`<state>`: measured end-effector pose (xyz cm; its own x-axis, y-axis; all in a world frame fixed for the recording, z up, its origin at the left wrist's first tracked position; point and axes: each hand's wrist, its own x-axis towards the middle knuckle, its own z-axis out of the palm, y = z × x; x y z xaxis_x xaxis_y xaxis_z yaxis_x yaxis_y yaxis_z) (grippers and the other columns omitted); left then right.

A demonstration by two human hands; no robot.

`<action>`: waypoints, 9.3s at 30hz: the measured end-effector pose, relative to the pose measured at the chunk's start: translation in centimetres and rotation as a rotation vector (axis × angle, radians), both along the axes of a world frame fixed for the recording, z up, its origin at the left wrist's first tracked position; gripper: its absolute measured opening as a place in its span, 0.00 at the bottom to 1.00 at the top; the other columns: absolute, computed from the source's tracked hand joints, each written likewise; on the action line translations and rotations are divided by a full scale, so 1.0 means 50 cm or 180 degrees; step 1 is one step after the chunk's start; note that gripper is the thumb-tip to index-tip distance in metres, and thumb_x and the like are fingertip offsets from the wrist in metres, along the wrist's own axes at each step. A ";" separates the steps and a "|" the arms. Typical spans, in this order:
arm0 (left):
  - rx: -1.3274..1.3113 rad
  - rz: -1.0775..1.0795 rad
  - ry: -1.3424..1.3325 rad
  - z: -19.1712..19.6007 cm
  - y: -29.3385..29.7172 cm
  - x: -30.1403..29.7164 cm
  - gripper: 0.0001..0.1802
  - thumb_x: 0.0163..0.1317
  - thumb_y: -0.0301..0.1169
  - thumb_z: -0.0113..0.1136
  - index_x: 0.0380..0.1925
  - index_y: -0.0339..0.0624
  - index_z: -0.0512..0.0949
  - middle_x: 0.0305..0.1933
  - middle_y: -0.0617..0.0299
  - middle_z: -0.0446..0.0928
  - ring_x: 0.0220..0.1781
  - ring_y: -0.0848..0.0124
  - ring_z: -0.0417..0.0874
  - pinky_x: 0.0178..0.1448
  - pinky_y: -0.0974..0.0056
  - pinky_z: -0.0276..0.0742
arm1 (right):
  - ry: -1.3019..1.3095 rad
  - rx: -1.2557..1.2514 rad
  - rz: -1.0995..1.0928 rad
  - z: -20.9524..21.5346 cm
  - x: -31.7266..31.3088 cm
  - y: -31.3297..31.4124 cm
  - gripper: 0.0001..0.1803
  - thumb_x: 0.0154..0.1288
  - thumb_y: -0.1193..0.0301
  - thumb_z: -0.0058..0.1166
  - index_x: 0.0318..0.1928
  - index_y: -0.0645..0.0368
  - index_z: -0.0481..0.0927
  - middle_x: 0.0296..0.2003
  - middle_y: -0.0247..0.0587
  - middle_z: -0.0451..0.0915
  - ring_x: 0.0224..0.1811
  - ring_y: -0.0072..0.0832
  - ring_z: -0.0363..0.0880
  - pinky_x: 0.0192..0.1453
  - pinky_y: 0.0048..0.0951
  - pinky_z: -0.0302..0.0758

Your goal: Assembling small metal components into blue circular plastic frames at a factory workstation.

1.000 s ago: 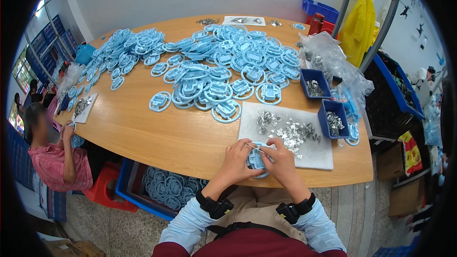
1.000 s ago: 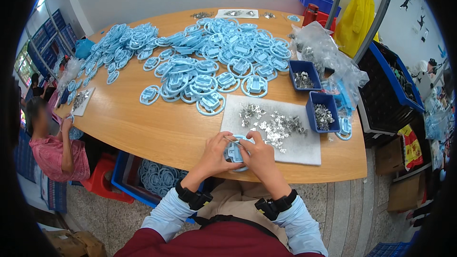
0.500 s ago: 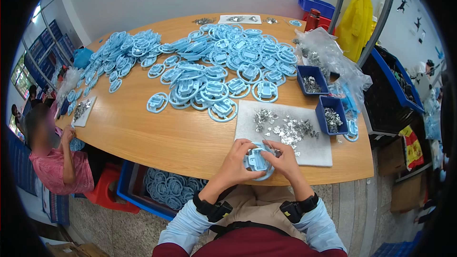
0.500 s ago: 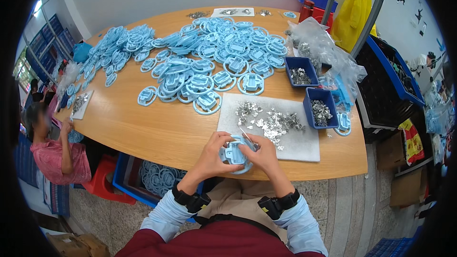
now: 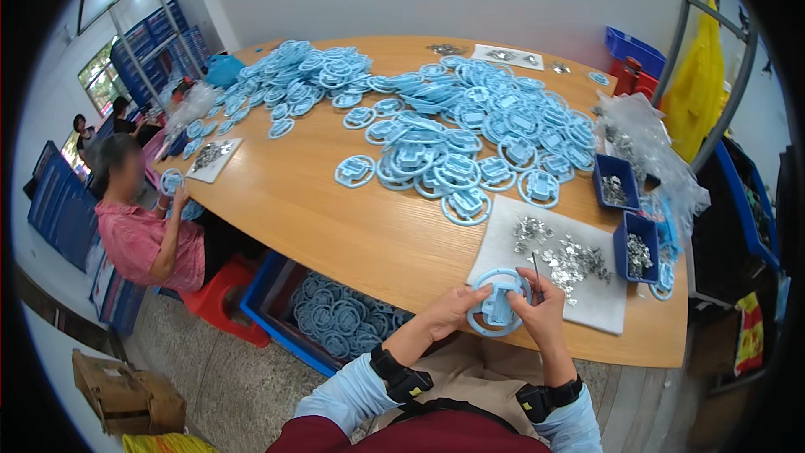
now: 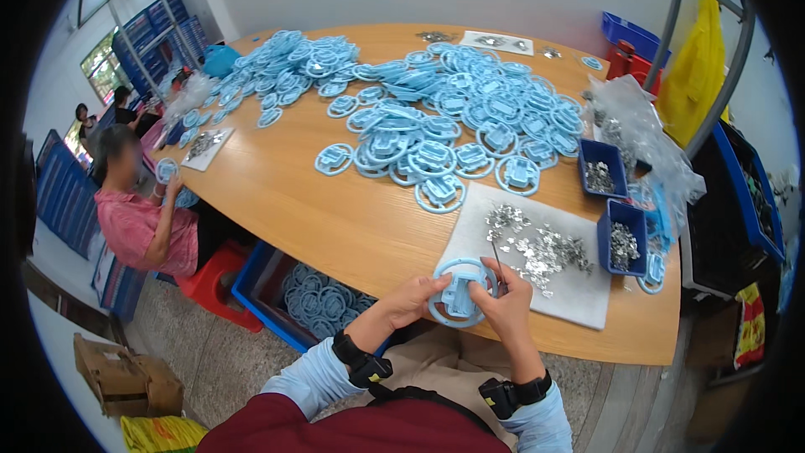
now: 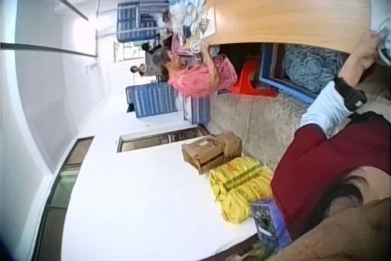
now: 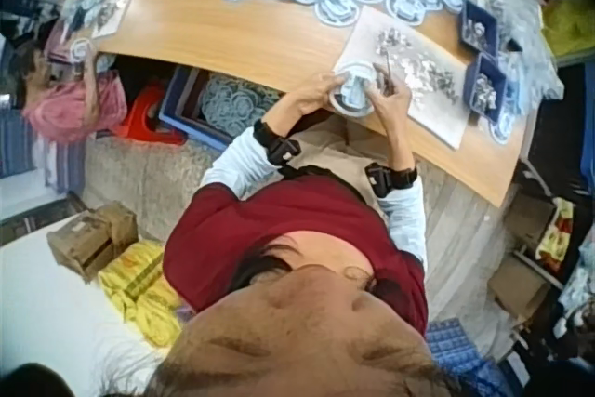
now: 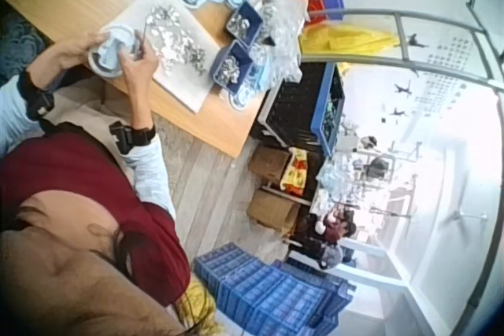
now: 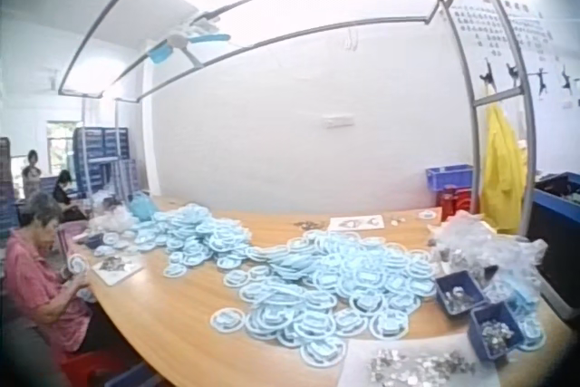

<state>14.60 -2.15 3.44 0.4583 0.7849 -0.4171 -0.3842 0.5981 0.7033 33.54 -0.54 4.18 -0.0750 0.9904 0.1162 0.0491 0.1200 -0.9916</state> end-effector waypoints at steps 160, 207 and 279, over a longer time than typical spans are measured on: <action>0.4422 0.0562 0.3589 -0.031 0.053 0.023 0.37 0.39 0.45 0.73 0.49 0.36 0.74 0.48 0.53 0.75 0.50 0.56 0.74 0.54 0.56 0.66 | -0.3579 0.1106 0.1236 0.036 -0.017 0.125 0.05 0.58 0.73 0.50 0.32 0.62 0.75 0.34 0.50 0.75 0.34 0.49 0.75 0.39 0.45 0.73; 0.0249 0.0637 0.0255 -0.023 -0.073 0.021 0.15 0.60 0.34 0.62 0.43 0.36 0.77 0.39 0.62 0.80 0.39 0.76 0.80 0.43 0.70 0.78 | -0.0967 -0.0176 0.0626 0.007 -0.010 -0.022 0.22 0.44 0.67 0.63 0.42 0.63 0.80 0.25 0.36 0.78 0.26 0.18 0.74 0.31 0.22 0.73; 0.3878 0.0932 0.3712 -0.058 0.052 0.065 0.37 0.36 0.43 0.73 0.48 0.40 0.73 0.57 0.52 0.68 0.61 0.54 0.65 0.65 0.53 0.58 | -0.3425 0.1392 0.0143 -0.032 0.033 -0.027 0.23 0.59 0.71 0.50 0.57 0.45 0.73 0.28 0.39 0.75 0.21 0.40 0.77 0.25 0.39 0.74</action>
